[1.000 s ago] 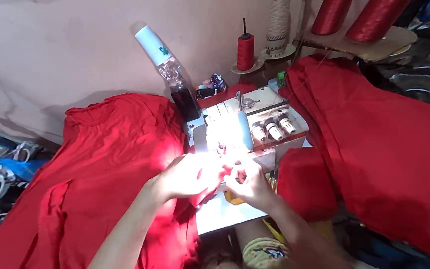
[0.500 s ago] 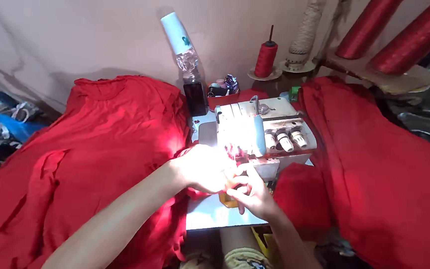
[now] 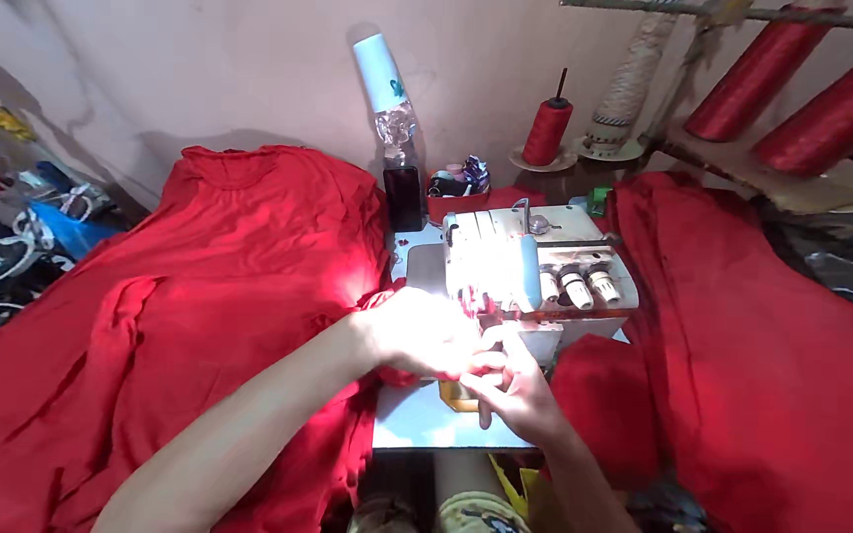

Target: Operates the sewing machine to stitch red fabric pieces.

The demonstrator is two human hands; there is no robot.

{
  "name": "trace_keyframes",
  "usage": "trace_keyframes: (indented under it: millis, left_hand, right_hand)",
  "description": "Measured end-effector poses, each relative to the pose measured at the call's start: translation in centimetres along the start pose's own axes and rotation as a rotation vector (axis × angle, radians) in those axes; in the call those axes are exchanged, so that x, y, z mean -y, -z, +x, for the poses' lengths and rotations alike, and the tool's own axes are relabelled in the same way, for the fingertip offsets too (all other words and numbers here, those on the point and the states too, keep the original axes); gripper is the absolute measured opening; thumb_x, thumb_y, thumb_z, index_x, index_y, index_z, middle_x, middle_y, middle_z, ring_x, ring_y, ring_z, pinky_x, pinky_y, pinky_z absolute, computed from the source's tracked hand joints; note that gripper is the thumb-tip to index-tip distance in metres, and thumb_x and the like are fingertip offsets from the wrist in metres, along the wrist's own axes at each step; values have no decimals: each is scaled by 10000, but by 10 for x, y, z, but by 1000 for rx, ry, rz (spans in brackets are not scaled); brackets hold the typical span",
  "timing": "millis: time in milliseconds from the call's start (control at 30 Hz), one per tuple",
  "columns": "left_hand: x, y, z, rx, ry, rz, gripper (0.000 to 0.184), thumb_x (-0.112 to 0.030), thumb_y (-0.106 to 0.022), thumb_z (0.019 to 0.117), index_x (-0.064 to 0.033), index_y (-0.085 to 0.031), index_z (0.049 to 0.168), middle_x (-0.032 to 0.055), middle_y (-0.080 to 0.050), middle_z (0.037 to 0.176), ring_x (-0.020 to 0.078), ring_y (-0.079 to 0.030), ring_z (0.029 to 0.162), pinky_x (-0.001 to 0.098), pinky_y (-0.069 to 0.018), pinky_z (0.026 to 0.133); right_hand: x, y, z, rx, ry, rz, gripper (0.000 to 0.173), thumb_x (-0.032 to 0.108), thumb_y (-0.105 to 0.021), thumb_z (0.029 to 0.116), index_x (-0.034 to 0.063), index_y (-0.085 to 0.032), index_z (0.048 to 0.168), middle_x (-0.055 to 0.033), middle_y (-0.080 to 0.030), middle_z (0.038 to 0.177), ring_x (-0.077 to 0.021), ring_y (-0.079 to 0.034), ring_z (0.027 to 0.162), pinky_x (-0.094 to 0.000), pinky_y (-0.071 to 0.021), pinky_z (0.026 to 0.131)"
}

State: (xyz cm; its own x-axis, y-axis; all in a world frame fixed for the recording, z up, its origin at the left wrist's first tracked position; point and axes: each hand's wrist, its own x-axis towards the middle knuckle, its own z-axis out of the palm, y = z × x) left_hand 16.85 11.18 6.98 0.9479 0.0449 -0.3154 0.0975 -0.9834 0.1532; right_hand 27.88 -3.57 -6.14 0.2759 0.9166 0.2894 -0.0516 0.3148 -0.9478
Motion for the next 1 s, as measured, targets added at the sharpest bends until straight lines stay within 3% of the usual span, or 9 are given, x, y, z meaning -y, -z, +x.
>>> trace_keyframes:
  millis: [133,233,300,433,633,767,833,933,1000]
  left_hand:
    - [11,8,4,95,339,29,308,-302,-603,1017,-20,-669,1121,200,-678,1021,394,-658,998,603,-480,861]
    - [27,-4,-7,-136,148,-61,272,-334,-633,976,-91,-731,1048,92,-702,967,255,-670,953,486,-520,853]
    - [19,-9,-14,-199,14,-152,270,-313,-614,973,-113,-754,1087,63,-717,1072,211,-655,1067,454,-511,942]
    - [-24,-42,-18,-327,-77,-112,310,-240,-550,969,-30,-732,1107,169,-693,1194,348,-610,1203,564,-438,1004]
    - [-40,-95,3,-743,66,205,269,-142,-658,890,-91,-748,1138,113,-735,1166,309,-672,1154,509,-522,949]
    - [-47,-87,6,-639,229,174,276,-158,-614,923,-16,-741,1123,195,-725,1166,370,-680,1142,561,-518,928]
    - [-46,-84,8,-531,318,17,360,-176,-553,980,35,-677,1244,253,-651,1304,419,-587,1276,611,-430,1029]
    - [-33,-90,17,-633,365,-57,315,-209,-584,986,22,-714,1155,249,-684,1197,416,-636,1178,609,-479,970]
    - [-25,-82,19,-584,475,-155,361,-267,-599,986,5,-704,1199,250,-658,1255,423,-590,1225,632,-415,995]
  right_hand:
    - [-10,-3,-8,-44,-40,48,378,-39,-670,883,53,-444,1172,36,-725,817,-13,-586,470,-181,-498,410]
    - [-10,-3,-2,-82,-72,26,343,-25,-677,877,31,-468,1143,21,-718,828,-20,-581,462,-188,-505,412]
    - [-6,0,3,-84,-87,-4,336,-15,-674,870,4,-476,1141,6,-683,849,-26,-577,473,-194,-523,436]
    - [-8,9,10,-45,-73,-40,412,-45,-613,800,-7,-467,1183,25,-679,827,-24,-582,503,-202,-510,452]
    - [-13,16,-1,-165,16,-58,388,-27,-602,824,-24,-497,1198,21,-692,899,-15,-606,535,-200,-521,453]
    - [-15,22,-12,-199,41,72,440,-23,-522,830,29,-421,1254,78,-703,994,8,-589,491,-179,-523,427]
    - [-16,25,-15,-190,35,113,424,-29,-502,829,66,-426,1235,74,-717,1045,4,-588,486,-174,-510,413]
    - [-15,26,-19,-185,8,138,384,-40,-482,837,81,-449,1200,50,-721,1055,-6,-579,469,-176,-504,408]
    - [-14,24,-19,-177,15,140,374,-38,-494,836,70,-451,1192,42,-712,1055,-2,-570,465,-169,-500,406]
